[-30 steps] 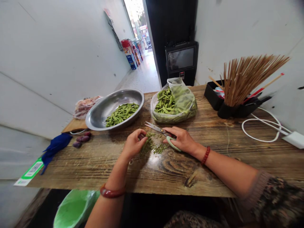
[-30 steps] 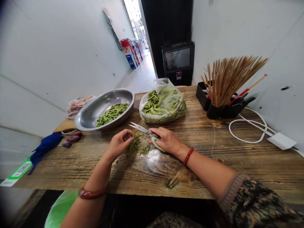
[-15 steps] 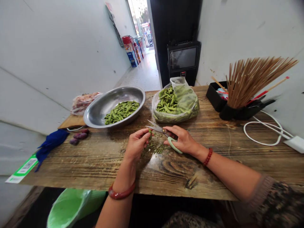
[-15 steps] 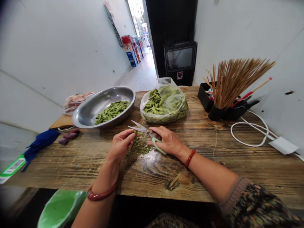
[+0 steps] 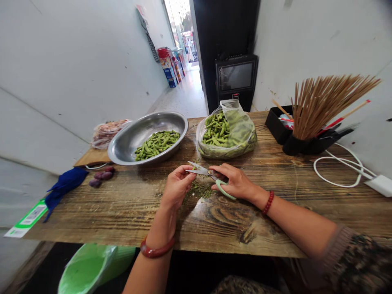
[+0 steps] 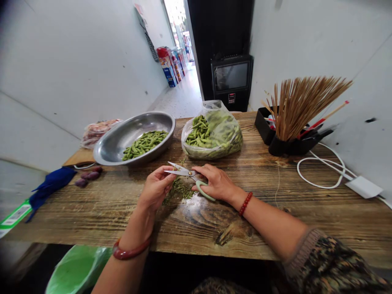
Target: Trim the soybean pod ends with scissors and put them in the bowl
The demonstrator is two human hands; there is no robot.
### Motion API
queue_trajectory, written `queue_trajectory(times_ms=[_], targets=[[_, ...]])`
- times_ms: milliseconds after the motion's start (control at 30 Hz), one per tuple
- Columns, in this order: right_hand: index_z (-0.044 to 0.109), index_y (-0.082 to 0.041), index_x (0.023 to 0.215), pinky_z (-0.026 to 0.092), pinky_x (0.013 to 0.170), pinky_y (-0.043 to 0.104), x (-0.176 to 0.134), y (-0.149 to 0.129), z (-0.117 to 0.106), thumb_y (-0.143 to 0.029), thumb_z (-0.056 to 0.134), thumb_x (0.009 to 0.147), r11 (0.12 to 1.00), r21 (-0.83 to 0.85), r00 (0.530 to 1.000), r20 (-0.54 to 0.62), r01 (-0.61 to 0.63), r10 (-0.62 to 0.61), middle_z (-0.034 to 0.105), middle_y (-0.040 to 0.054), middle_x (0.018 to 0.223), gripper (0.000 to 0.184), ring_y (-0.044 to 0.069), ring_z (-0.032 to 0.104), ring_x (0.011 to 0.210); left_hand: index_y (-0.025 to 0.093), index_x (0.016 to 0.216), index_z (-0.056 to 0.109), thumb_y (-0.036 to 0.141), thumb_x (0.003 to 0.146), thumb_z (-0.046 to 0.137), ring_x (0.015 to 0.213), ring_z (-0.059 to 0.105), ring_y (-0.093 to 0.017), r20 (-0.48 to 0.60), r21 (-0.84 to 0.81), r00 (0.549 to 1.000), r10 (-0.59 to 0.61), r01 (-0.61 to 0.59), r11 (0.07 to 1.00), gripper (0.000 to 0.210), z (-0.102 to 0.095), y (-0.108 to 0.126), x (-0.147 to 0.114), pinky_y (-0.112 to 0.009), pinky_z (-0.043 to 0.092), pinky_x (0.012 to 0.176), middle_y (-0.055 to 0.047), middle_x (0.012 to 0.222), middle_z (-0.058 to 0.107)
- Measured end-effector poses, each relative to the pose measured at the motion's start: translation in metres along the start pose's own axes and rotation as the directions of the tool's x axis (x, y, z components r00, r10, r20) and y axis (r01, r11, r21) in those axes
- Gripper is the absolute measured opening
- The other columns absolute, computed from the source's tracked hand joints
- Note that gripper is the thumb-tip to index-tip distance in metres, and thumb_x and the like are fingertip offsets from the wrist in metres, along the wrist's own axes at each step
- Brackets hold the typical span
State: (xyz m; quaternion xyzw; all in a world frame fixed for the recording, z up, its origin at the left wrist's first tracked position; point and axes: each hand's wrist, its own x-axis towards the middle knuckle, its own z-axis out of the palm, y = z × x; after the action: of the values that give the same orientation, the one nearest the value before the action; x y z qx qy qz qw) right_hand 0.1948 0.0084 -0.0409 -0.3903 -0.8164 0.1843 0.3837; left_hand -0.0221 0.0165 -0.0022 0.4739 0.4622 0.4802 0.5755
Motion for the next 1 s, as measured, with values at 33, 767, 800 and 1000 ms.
queue_trajectory(times_ms=[33, 767, 800, 1000], targets=[[0.052, -0.020, 0.129, 0.048, 0.070, 0.029, 0.000, 0.000, 0.000, -0.038, 0.072, 0.077, 1.000, 0.000, 1.000, 0.001, -0.001, 0.001, 0.059, 0.0049, 0.088, 0.059, 0.017, 0.056, 0.076, 0.017, 0.082, 0.066, 0.026, 0.064, 0.079, 0.039, 0.033, -0.003, 0.004, 0.012, 1.000, 0.001, -0.001, 1.000, 0.024, 0.001, 0.000, 0.000, -0.017, 0.021, 0.036, 0.005, 0.058, 0.054], [0.055, -0.019, 0.127, 0.047, 0.069, 0.026, -0.001, 0.000, 0.003, -0.039, 0.071, 0.078, 1.000, -0.025, 0.999, 0.042, 0.017, -0.015, 0.058, 0.0039, 0.087, 0.055, 0.015, 0.056, 0.073, 0.016, 0.070, 0.070, 0.020, 0.062, 0.079, 0.063, 0.055, -0.011, 0.028, 0.092, 0.993, 0.119, -0.121, 0.988, 0.013, 0.003, -0.002, 0.001, -0.021, 0.041, 0.054, -0.001, 0.073, 0.063], [0.055, -0.019, 0.128, 0.047, 0.070, 0.026, -0.001, 0.001, 0.003, -0.039, 0.071, 0.078, 0.999, -0.030, 0.999, 0.042, 0.016, -0.014, 0.059, 0.0041, 0.087, 0.055, 0.015, 0.056, 0.074, 0.016, 0.070, 0.070, 0.020, 0.062, 0.079, 0.065, 0.056, -0.012, 0.026, 0.099, 0.992, 0.125, -0.127, 0.987, 0.013, 0.002, -0.002, 0.002, -0.022, 0.042, 0.057, -0.001, 0.073, 0.063], [0.056, -0.019, 0.127, 0.047, 0.070, 0.026, -0.001, 0.000, 0.003, -0.038, 0.070, 0.079, 0.998, -0.061, 0.999, 0.032, 0.018, -0.016, 0.061, 0.0049, 0.088, 0.054, 0.015, 0.057, 0.074, 0.015, 0.072, 0.071, 0.018, 0.062, 0.079, 0.072, 0.057, -0.013, 0.019, 0.139, 0.988, 0.153, -0.155, 0.978, 0.013, 0.000, -0.003, 0.004, -0.023, 0.044, 0.069, -0.001, 0.075, 0.064]])
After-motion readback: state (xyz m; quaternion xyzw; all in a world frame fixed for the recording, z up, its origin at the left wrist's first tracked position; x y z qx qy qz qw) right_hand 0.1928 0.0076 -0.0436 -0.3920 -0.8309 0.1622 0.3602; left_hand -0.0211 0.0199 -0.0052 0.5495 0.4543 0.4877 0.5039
